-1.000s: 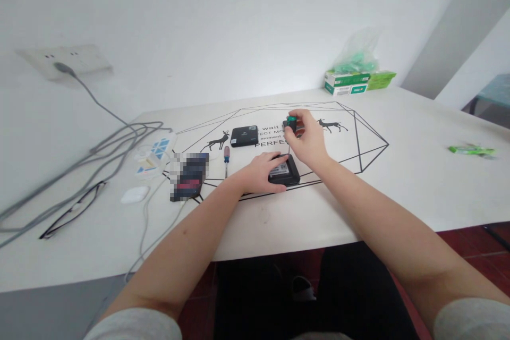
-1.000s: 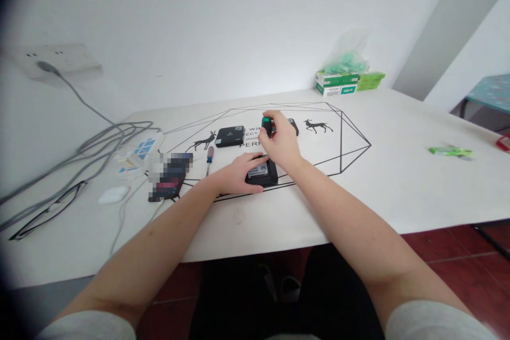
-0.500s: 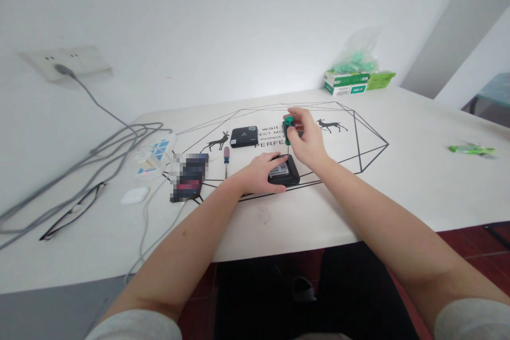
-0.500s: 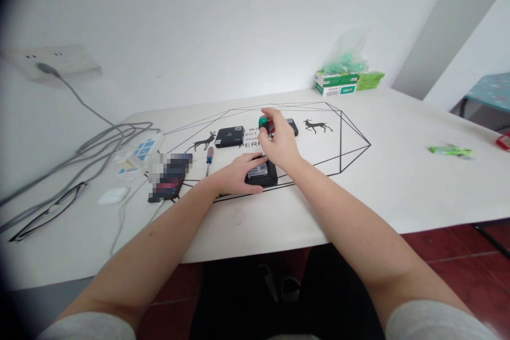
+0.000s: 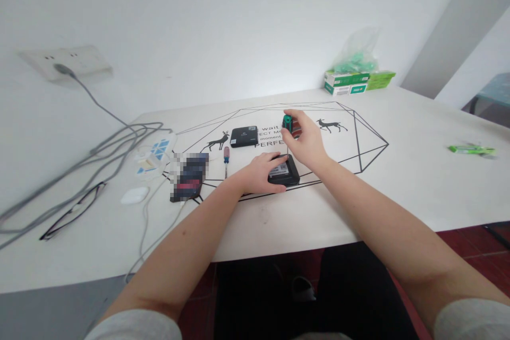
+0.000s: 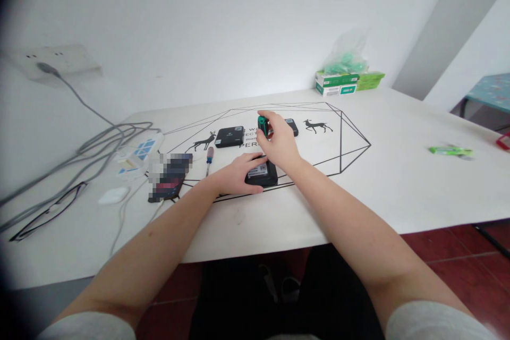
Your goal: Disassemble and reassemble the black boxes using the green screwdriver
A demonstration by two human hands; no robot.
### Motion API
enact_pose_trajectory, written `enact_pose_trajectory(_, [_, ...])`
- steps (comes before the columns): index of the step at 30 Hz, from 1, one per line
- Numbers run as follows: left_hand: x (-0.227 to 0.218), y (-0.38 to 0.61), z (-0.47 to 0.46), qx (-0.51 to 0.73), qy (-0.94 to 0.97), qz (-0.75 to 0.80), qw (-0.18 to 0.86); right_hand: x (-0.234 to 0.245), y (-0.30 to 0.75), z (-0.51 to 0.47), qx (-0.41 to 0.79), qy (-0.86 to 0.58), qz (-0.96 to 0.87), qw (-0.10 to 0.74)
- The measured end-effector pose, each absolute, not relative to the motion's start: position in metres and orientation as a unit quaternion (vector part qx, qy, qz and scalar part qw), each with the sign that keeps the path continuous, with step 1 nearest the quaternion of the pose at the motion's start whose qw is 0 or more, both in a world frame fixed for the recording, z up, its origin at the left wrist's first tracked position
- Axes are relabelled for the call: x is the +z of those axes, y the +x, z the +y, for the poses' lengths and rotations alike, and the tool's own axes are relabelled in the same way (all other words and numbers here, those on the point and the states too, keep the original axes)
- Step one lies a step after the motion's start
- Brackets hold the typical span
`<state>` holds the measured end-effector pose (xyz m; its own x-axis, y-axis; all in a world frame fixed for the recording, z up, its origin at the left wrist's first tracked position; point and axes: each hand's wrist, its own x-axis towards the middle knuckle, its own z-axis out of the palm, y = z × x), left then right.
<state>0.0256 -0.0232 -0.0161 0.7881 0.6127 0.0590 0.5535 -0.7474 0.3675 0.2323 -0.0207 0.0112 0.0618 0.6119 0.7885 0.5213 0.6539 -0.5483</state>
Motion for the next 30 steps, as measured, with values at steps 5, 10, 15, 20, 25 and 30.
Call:
enact_pose_trajectory(5, [-0.0161,0.0255,-0.0238,0.083,0.929,0.318,0.169,0.0143,0.2332,-0.0214,0.045,-0.414,-0.674,0.610])
enact_pose_trajectory(10, [-0.0157,0.0258,-0.0236,0.080,0.930,0.319,0.165,0.0123,0.2340,-0.0195,0.045,-0.419,-0.671,0.610])
enact_pose_trajectory(15, [-0.0151,0.0257,-0.0241,0.083,0.929,0.317,0.171,0.0088,0.2332,-0.0202,0.090,-0.411,-0.678,0.603])
enact_pose_trajectory(20, [-0.0164,0.0252,-0.0240,0.084,0.929,0.317,0.173,0.0145,0.2328,-0.0246,0.069,-0.394,-0.687,0.607])
enact_pose_trajectory(25, [-0.0155,0.0251,-0.0244,0.069,0.928,0.325,0.170,0.0182,0.2324,-0.0269,0.014,-0.398,-0.687,0.608])
enact_pose_trajectory(30, [-0.0155,0.0254,-0.0241,0.072,0.931,0.318,0.161,0.0140,0.2342,-0.0251,0.066,-0.389,-0.681,0.616])
